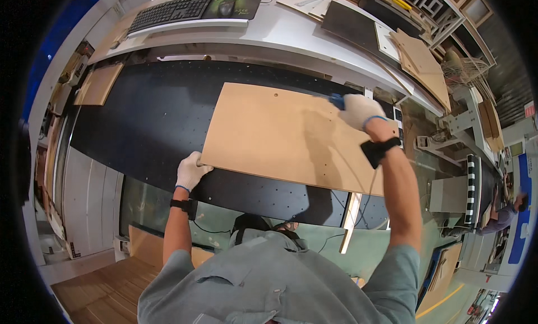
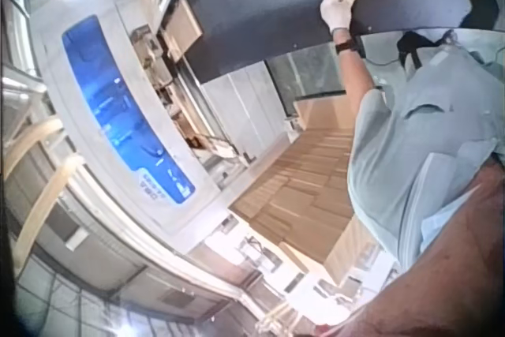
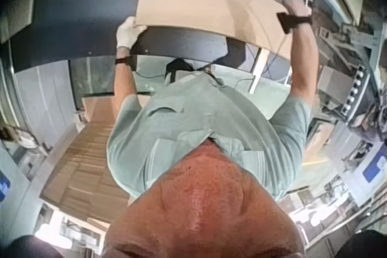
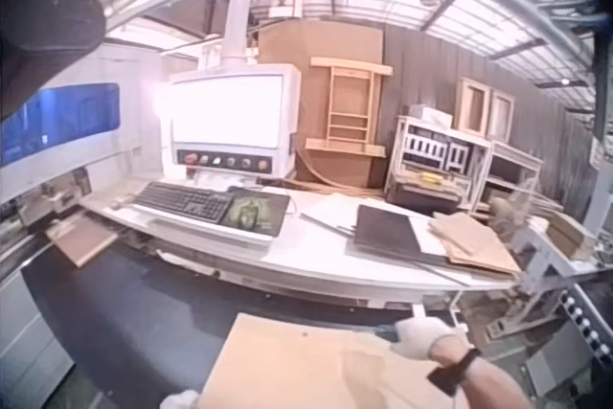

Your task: Picking up wooden boards from a stack, placing them on a machine for processing, and using a hand tool to clean the edges.

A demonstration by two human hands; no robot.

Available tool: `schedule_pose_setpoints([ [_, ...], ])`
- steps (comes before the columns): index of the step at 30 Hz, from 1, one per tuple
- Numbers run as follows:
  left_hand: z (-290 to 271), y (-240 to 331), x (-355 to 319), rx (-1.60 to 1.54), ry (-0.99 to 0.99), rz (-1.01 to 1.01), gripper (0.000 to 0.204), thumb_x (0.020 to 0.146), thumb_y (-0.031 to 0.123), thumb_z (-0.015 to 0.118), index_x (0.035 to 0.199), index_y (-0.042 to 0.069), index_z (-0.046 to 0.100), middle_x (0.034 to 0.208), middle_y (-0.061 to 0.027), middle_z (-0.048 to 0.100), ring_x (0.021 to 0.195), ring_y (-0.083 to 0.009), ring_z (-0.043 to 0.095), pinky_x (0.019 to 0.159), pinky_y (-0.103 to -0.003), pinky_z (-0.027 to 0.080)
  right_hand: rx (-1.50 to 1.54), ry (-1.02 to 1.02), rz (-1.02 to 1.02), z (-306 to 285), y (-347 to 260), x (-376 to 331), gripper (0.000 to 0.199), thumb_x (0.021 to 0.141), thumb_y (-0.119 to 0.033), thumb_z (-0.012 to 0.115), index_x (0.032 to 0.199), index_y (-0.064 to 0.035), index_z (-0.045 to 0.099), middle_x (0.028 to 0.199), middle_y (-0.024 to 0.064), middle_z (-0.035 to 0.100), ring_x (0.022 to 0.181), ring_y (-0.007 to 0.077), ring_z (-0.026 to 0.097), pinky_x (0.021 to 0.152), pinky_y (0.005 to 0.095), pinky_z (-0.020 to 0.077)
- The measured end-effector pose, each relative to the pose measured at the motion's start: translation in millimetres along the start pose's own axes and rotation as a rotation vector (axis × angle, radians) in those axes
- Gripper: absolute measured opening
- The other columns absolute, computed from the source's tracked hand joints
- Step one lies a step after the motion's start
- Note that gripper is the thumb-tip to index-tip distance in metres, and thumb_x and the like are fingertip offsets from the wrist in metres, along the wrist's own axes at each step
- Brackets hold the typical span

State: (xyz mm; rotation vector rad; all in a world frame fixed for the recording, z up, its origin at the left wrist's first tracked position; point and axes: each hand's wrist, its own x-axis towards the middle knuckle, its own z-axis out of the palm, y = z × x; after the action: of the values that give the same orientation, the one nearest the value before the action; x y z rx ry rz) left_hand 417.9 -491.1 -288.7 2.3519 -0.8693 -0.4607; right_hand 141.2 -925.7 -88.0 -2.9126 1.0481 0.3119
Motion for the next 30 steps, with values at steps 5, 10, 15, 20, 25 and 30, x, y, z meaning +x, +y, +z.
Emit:
schedule_pose_setpoints([
  [5,0,-5,1,-0.001,-0.025,-0.034,0.041,0.080,0.037,0.089,0.102,0.008,0.070,0.098,-0.0146,0.079,0.093,-0.0350,0.076,0.080,-0.044,0.058,-0.057,0.049,-0.200,13,-90,58,0.033,0.087,-0.028,0.064,0.100,-0.0020,0.079,0.103,0.0270,0.076,0.100,0.0433,0.075,0.087,0.0506,0.0604],
  [10,-10,6,4,0.079,-0.090,-0.099,0.046,0.080,0.043,0.087,0.106,0.009,0.070,0.100,-0.0155,0.078,0.098,-0.0360,0.075,0.084,-0.045,0.057,-0.141,0.087,-0.199,8,-106,80,0.029,0.087,-0.024,0.065,0.098,-0.0019,0.080,0.099,0.0267,0.076,0.097,0.0419,0.076,0.086,0.0489,0.0614],
  [15,-8,9,11,0.112,-0.152,-0.041,0.053,0.078,0.048,0.087,0.109,0.009,0.068,0.098,-0.0172,0.077,0.096,-0.0386,0.074,0.082,-0.047,0.057,-0.179,-0.042,-0.216,1,-110,68,0.029,0.089,-0.027,0.066,0.098,-0.0039,0.079,0.099,0.0251,0.076,0.096,0.0421,0.075,0.084,0.0499,0.0605],
  [20,-10,0,6,-0.018,-0.097,0.020,0.048,0.079,0.041,0.089,0.106,0.007,0.070,0.099,-0.0192,0.077,0.095,-0.0399,0.075,0.081,-0.048,0.058,0.045,-0.003,-0.573,7,-197,-5,0.022,0.089,-0.029,0.069,0.088,-0.0085,0.078,0.082,0.0206,0.074,0.079,0.0411,0.075,0.071,0.0486,0.0603],
  [25,3,-34,15,-0.141,-0.041,0.033,0.037,0.076,0.013,0.091,0.104,0.002,0.069,0.093,-0.0150,0.078,0.087,-0.0224,0.077,0.078,-0.035,0.059,0.275,0.147,-0.635,12,-233,-93,0.013,0.085,-0.017,0.068,0.083,-0.0051,0.074,0.074,0.0192,0.072,0.073,0.0374,0.075,0.067,0.0489,0.0608],
  [30,5,-20,24,-0.288,-0.102,0.035,0.035,0.078,0.005,0.088,0.106,0.000,0.068,0.090,-0.0085,0.076,0.083,-0.0121,0.070,0.079,-0.029,0.056,0.223,0.005,-0.319,14,-129,-175,0.014,0.084,-0.017,0.071,0.089,-0.0059,0.064,0.065,0.0140,0.064,0.064,0.0374,0.071,0.062,0.0513,0.0582],
])
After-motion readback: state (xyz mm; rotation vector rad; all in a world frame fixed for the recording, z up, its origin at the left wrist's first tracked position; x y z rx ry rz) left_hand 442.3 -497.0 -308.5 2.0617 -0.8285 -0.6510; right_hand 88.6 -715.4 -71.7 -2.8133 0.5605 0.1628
